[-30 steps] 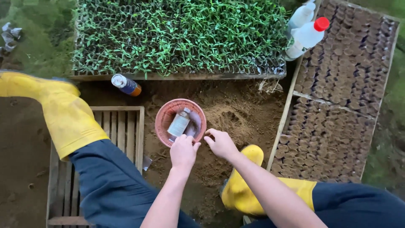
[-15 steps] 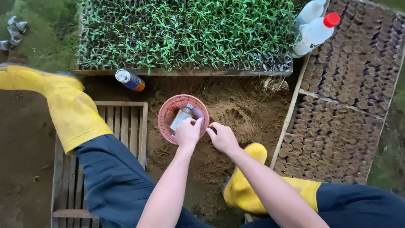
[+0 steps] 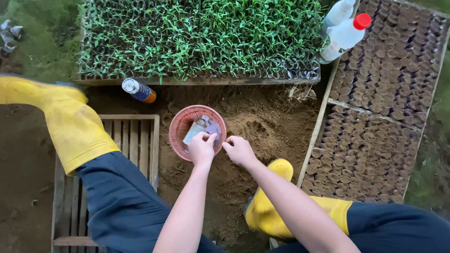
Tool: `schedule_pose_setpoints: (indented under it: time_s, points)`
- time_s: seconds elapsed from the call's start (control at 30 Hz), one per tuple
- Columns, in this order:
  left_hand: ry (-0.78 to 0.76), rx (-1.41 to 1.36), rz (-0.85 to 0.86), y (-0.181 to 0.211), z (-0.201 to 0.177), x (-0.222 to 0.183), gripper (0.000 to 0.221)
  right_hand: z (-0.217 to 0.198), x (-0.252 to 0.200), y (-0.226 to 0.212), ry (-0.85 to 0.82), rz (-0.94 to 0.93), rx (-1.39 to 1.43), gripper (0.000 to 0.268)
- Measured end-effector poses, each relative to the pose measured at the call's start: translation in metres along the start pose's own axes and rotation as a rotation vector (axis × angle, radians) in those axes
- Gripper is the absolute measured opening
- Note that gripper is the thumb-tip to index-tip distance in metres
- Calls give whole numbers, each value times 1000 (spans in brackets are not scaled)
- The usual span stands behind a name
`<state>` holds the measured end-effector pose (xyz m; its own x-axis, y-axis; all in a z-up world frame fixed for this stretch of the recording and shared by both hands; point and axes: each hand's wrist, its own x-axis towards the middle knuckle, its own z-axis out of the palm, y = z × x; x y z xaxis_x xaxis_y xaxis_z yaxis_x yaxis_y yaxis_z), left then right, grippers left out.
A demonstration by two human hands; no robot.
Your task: The person sits on the ground and uses their hands to place small items from a basket into soil-filled plugs in a tray.
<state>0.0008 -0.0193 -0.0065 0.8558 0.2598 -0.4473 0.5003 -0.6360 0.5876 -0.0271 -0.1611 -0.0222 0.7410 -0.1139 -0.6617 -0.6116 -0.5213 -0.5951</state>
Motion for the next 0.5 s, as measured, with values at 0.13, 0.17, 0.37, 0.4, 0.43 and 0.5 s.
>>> schedule_pose_setpoints:
  time_s: [0.13,0.17,0.37,0.4,0.43,0.5]
  points:
    - [15,-66,24,-1,-14,-8,17,7,-15,-10,-56,50,67,27]
    - [31,-69,42,0,-18,-12,16,8,-19,-13,-83,50,92,27]
    - [160,-85,72,-10,-22,-18,19,-2,-23,-13,-32,-49,0,29]
    - [208,-90,80,-10,-24,-20,20,-5,-24,-12,-11,-47,-3,31]
    - [206,-90,81,-11,-24,-20,20,-13,-31,-22,-9,-46,-3,31]
    - [239,-153,88,-15,-23,-21,23,-29,-46,-39,41,-156,-55,28]
